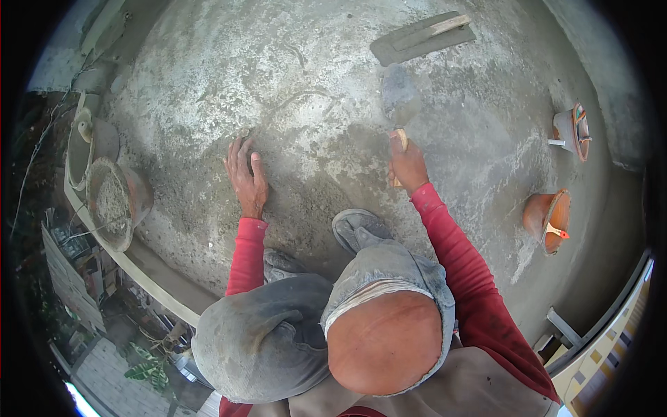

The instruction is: Applying and smoothing mortar on a concrete surface using a trowel.

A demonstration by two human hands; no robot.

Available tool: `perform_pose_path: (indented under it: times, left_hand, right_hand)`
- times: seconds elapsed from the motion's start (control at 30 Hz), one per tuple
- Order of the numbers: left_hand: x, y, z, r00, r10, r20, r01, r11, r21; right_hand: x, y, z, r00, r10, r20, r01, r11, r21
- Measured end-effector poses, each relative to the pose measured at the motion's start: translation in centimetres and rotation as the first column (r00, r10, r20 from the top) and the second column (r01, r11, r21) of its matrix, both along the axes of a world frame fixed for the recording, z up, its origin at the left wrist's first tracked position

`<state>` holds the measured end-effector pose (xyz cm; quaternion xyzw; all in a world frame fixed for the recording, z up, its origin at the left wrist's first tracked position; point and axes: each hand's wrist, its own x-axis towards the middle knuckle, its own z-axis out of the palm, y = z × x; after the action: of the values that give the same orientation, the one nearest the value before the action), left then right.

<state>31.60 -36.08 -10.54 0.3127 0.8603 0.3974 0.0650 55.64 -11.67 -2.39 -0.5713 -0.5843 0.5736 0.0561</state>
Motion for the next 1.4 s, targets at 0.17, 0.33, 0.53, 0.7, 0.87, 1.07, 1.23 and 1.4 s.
perform_pose_path:
  times: [0.17,0.33,0.53,0.7,0.87,1.07,1.23,1.4]
  left_hand:
    - [-1.4,0.6,-0.7,0.995,0.054,-0.08,-0.059,0.997,-0.051]
    - [-1.8,1.9,-0.4,0.99,-0.029,-0.136,0.016,0.995,-0.096]
    - [-3.2,0.0,0.4,0.979,-0.138,-0.153,0.117,0.983,-0.14]
    - [-2.2,-0.1,0.7,0.966,-0.219,-0.138,0.211,0.975,-0.073]
    - [-2.0,-1.9,2.1,0.969,-0.229,-0.097,0.215,0.967,-0.139]
    - [-1.5,0.3,1.3,0.916,-0.276,-0.293,0.229,0.956,-0.182]
    - [-1.4,-1.8,2.1,0.848,-0.473,-0.238,0.41,0.871,-0.27]
    - [-1.3,-4.6,4.0,0.845,-0.484,-0.228,0.426,0.867,-0.26]
  right_hand:
    - [0.5,-2.7,2.5,0.843,0.537,0.045,-0.513,0.825,-0.237]
    - [0.8,-1.0,-0.2,1.0,0.019,-0.013,-0.017,0.996,0.088]
    - [-1.6,-2.9,3.6,0.776,0.628,0.055,-0.61,0.77,-0.189]
    - [2.3,-0.2,-7.5,0.869,0.43,0.243,-0.486,0.654,0.581]
    - [-0.2,0.7,0.9,0.976,0.208,0.064,-0.206,0.978,-0.036]
    - [3.1,-3.4,0.0,0.846,0.524,0.102,-0.525,0.851,-0.014]
    - [12.9,-4.8,0.3,0.971,-0.238,0.026,0.239,0.949,-0.207]
    - [15.8,-9.5,-0.8,0.949,-0.289,0.123,0.309,0.93,-0.198]
